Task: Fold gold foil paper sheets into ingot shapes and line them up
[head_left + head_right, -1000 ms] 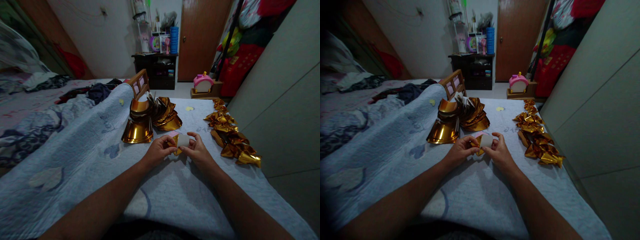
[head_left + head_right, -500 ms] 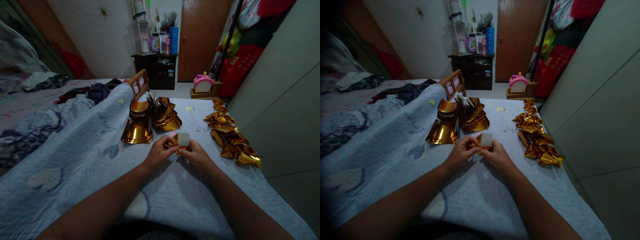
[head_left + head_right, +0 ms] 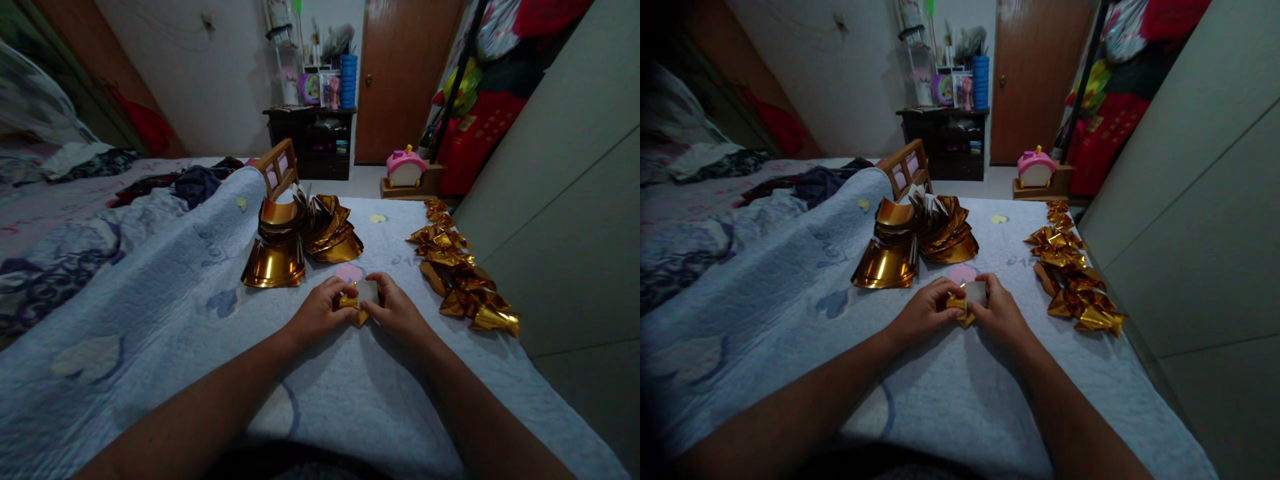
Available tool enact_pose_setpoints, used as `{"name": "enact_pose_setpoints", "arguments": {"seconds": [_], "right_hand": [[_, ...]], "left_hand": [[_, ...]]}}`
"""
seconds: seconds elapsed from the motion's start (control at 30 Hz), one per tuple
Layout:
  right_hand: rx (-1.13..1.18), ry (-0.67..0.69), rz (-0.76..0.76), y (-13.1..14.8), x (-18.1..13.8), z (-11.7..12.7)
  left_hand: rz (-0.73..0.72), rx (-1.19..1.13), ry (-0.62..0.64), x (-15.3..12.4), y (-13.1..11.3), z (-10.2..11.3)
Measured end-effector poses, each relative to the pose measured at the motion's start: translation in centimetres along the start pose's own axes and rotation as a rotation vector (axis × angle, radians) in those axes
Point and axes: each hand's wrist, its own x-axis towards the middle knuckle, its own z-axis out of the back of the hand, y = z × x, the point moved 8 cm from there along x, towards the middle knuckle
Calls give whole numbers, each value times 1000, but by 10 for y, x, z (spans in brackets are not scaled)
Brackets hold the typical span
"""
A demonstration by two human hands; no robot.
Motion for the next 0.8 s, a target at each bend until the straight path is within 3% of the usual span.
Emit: {"name": "enact_pose_setpoints", "arguments": {"seconds": [0.13,0.27,0.37,0.57,0.8], "right_hand": [[-403,-90,27,3,1,6],[-562,-87,44,4,1,2],[-592,-90,56,4,2,1],[-575,-112,85,2,3,3],[-530,-162,164,2,3,1]], "left_hand": [[-4,240,48,-1,-3,-6],[-18,433,35,0,-2,-7],[-53,493,-7,0,-4,-6],[-170,547,82,-3,-11,-19],[-256,663,48,-10,-15,-27]]}}
